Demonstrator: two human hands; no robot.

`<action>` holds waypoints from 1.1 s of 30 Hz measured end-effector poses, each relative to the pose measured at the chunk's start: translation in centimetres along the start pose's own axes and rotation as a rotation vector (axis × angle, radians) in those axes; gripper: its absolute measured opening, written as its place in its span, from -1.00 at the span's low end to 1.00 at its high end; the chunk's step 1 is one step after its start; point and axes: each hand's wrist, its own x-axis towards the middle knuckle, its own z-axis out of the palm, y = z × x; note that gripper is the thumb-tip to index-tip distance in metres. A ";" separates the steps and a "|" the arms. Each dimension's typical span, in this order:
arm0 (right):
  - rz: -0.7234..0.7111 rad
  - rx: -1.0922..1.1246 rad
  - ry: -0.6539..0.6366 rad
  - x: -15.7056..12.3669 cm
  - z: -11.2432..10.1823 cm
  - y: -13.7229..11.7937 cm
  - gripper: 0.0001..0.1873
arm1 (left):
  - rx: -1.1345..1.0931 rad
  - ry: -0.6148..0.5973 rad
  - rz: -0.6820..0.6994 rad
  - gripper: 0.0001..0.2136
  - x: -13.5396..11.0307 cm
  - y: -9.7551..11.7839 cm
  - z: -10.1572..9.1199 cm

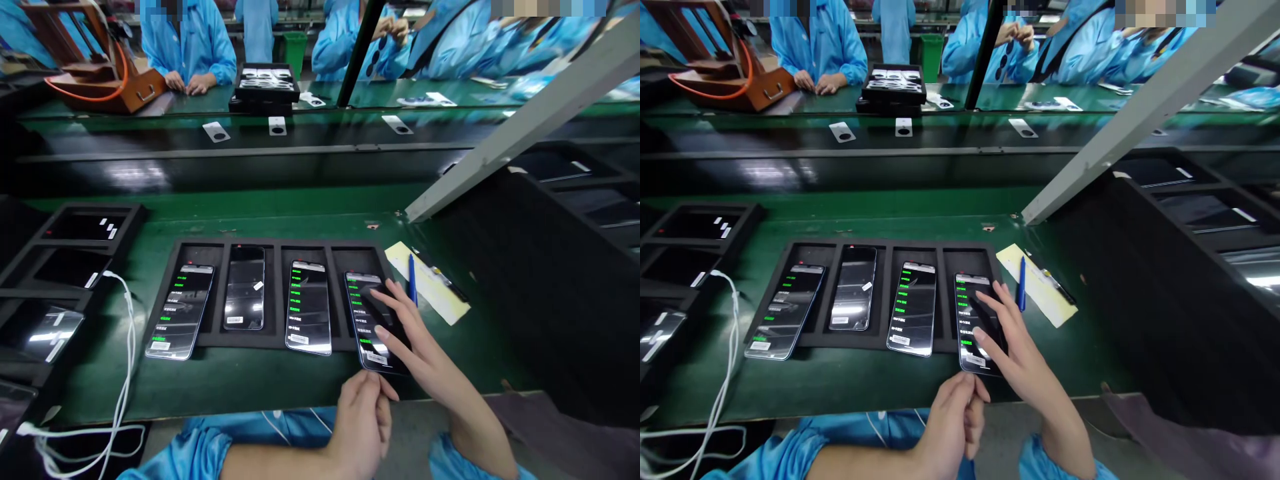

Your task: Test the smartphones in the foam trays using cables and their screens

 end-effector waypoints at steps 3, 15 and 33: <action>-0.001 0.011 0.009 0.0 0.1 0.0 -0.39 | 0.010 0.018 0.001 -0.24 -0.1 0.2 0.1; 0.024 0.027 0.058 0.0 0.4 -0.2 -0.41 | 0.152 -0.176 0.034 -0.25 -0.6 0.6 -1.9; -0.340 -0.213 -0.135 0.9 3.7 -6.7 -0.56 | 1.662 0.763 1.236 -0.68 -16.4 18.9 -20.6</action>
